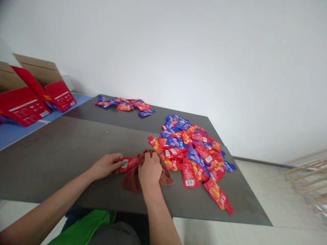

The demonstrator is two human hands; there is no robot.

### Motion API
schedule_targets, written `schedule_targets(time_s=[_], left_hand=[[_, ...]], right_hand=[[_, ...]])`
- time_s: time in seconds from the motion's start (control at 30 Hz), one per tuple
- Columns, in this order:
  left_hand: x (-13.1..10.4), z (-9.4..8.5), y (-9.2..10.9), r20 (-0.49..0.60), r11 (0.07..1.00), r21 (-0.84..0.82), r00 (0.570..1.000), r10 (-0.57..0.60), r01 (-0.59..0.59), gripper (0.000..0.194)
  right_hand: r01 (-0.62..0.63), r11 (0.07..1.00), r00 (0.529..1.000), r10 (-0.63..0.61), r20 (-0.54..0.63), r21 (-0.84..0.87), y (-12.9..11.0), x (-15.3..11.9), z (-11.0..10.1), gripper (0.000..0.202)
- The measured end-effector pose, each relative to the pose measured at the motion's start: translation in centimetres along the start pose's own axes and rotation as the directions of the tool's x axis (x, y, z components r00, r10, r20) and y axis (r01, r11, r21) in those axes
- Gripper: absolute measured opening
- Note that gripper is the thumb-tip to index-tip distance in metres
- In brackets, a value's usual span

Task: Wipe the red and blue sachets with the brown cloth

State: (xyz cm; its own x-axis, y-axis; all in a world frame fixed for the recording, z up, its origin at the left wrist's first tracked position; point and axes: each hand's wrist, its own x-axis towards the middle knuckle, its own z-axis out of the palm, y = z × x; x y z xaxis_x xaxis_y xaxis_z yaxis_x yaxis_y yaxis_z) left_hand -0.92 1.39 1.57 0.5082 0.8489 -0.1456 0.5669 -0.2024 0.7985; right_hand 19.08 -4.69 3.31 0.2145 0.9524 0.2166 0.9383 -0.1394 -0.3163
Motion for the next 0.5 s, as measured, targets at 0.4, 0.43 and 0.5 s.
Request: schedule_targets(time_s=[0.4, 0.43, 0.5], left_hand=[[0.2, 0.2, -0.3, -0.02, 0.996, 0.083, 0.999, -0.026, 0.027, 0.027], [0.2, 0.2, -0.4, -0.026, 0.997, 0.078, 0.999, -0.027, 0.029, 0.027], [0.3, 0.1, -0.5, -0.038, 0.996, 0.078, 0.999, -0.027, 0.03, 0.028]], right_hand=[[-0.033, 0.998, 0.999, 0.036, 0.039, -0.056, 1.6, -0.3, 0.2, 0.018], [0.006, 1.0, 1.0, -0.006, 0.024, -0.014, 1.4, -0.4, 0.0, 0.019], [0.09, 0.993, 0.996, -0.09, 0.01, 0.071, 0.5, -0.7, 0.1, 0.021]])
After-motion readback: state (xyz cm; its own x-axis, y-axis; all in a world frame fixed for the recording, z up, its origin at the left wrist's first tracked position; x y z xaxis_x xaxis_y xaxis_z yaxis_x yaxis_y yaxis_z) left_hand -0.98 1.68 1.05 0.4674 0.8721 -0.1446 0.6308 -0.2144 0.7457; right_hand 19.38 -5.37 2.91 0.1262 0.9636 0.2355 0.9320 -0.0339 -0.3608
